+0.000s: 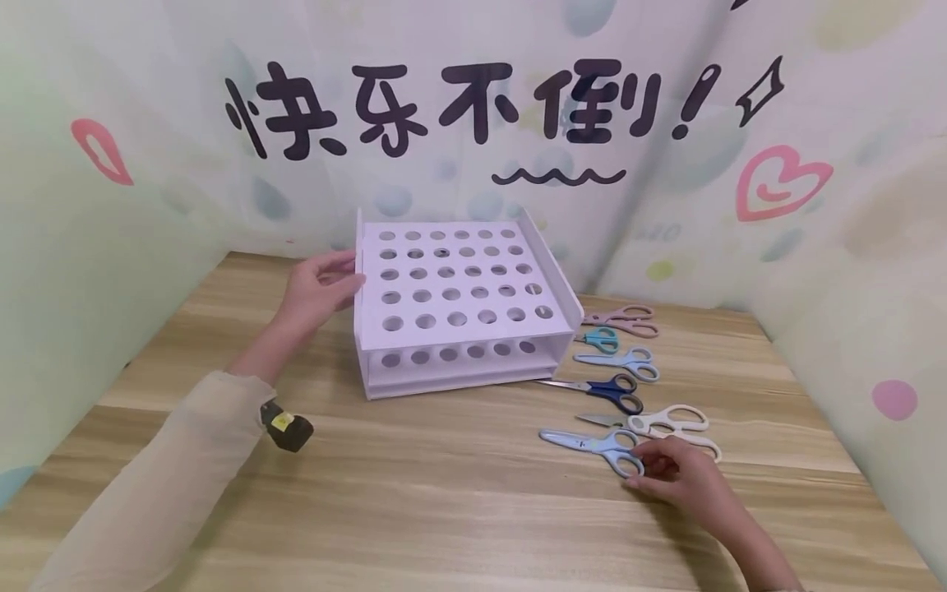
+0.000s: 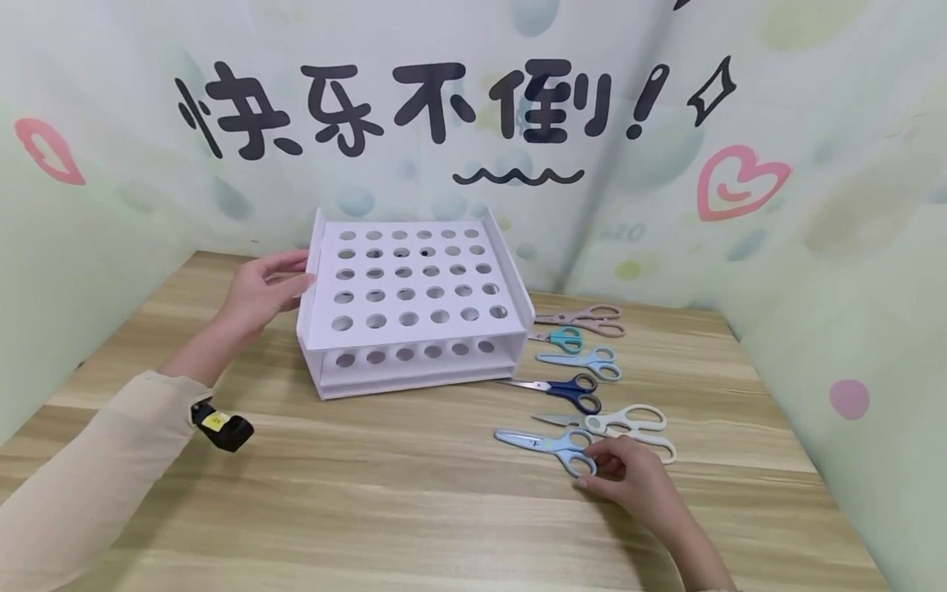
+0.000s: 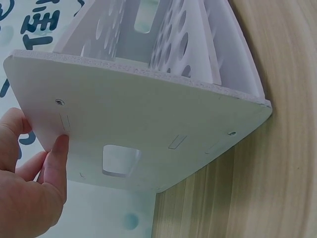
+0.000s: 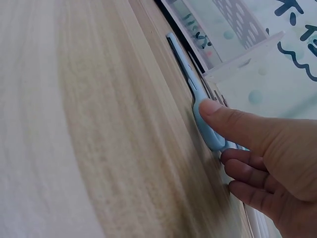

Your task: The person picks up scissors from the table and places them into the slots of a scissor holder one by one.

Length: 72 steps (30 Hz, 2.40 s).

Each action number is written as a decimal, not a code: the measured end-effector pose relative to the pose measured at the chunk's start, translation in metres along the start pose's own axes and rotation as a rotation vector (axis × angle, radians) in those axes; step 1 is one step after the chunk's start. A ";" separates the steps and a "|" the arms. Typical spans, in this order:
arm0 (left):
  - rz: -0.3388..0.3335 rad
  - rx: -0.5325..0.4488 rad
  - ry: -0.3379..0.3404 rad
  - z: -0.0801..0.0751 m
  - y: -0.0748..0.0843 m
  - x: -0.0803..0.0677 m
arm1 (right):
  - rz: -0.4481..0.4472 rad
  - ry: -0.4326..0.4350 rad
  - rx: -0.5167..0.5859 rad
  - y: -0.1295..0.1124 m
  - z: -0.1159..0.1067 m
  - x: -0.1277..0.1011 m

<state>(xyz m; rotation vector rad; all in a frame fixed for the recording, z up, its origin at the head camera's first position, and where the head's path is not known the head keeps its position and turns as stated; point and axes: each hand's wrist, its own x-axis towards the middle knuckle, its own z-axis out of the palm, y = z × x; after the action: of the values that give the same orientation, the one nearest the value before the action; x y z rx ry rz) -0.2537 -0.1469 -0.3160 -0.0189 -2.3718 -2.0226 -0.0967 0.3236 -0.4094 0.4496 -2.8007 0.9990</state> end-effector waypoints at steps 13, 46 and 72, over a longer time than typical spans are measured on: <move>0.018 -0.005 -0.009 -0.001 0.000 -0.001 | 0.018 0.039 -0.021 0.001 0.003 0.001; 0.025 -0.001 -0.005 0.000 -0.002 0.000 | 0.092 -0.141 0.109 -0.008 -0.016 0.007; 0.018 0.022 -0.004 0.000 0.000 -0.002 | 0.056 -0.094 0.209 -0.029 -0.043 0.023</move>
<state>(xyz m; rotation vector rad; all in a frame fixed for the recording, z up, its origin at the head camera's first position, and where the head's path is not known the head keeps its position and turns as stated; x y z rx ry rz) -0.2520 -0.1472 -0.3164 -0.0432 -2.3867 -1.9908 -0.1083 0.3243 -0.3541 0.4544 -2.8162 1.3245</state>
